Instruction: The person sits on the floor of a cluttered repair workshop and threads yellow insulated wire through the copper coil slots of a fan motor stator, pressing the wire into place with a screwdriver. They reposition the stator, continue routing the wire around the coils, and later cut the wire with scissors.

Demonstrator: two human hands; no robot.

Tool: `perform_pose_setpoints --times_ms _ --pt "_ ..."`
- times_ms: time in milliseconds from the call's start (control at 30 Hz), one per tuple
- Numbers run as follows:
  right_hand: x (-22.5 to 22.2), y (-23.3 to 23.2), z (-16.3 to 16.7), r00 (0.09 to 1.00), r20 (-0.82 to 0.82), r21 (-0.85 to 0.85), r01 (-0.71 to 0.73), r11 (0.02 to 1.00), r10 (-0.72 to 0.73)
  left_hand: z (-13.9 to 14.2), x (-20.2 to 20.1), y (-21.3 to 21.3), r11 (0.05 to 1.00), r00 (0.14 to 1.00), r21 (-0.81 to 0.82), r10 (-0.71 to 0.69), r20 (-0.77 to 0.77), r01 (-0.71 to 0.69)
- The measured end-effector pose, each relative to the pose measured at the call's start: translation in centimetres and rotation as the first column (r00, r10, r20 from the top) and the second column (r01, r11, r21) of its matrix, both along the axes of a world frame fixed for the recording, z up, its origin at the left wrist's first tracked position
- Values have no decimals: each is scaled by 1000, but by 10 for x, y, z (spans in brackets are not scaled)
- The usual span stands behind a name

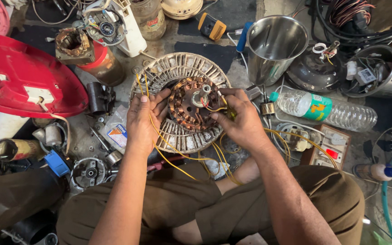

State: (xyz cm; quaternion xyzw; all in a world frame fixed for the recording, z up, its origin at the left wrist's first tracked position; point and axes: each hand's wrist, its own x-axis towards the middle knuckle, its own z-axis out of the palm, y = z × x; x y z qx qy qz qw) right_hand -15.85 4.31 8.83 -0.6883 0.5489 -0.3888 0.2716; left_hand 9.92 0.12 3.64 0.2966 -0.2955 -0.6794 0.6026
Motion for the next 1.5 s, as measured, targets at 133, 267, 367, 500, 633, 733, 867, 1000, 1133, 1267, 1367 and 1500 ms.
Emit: perform_pose_setpoints --times_ms 133,267,367,500,633,733,867,1000,1133,1267,1367,1500 --pt "1 1 0 1000 -7 -10 23 1000 -23 -2 -1 1 1000 1000 4 -1 7 1" --pt "2 1 0 999 8 21 36 999 -36 -1 -1 1 1000 1000 -5 -8 9 8" --pt "3 1 -1 999 14 -11 35 999 -35 -2 -1 1 1000 1000 8 -1 16 1" --pt "0 1 -4 999 18 -43 31 999 -30 -4 -3 2 1000 1000 -7 -10 5 10" --pt "-2 2 -5 998 53 -23 20 1000 -19 -5 -4 1 1000 1000 2 -1 -6 1" --pt "-2 2 -5 999 45 -18 23 1000 -22 -4 -4 0 1000 1000 2 -3 -14 3" --pt "-3 0 -5 999 53 -30 -2 1000 4 -2 -5 0 1000 1000 4 3 -15 -3" --pt "-4 2 -5 994 96 8 -51 999 50 -2 -4 0 1000 1000 11 11 6 -11" --pt "-5 3 -5 993 94 -2 -70 998 70 -2 -4 0 1000 1000 11 4 3 -4" --pt "-6 0 -6 996 43 -38 -82 996 84 -3 -4 -2 1000 1000 0 -6 -13 6" --pt "-6 -1 -7 995 62 -36 -80 996 82 -3 -5 -3 1000 1000 7 -3 -11 3" --pt "-6 -2 -7 997 43 -44 -67 997 69 -1 -5 -4 1000 1000 17 1 -6 -1"
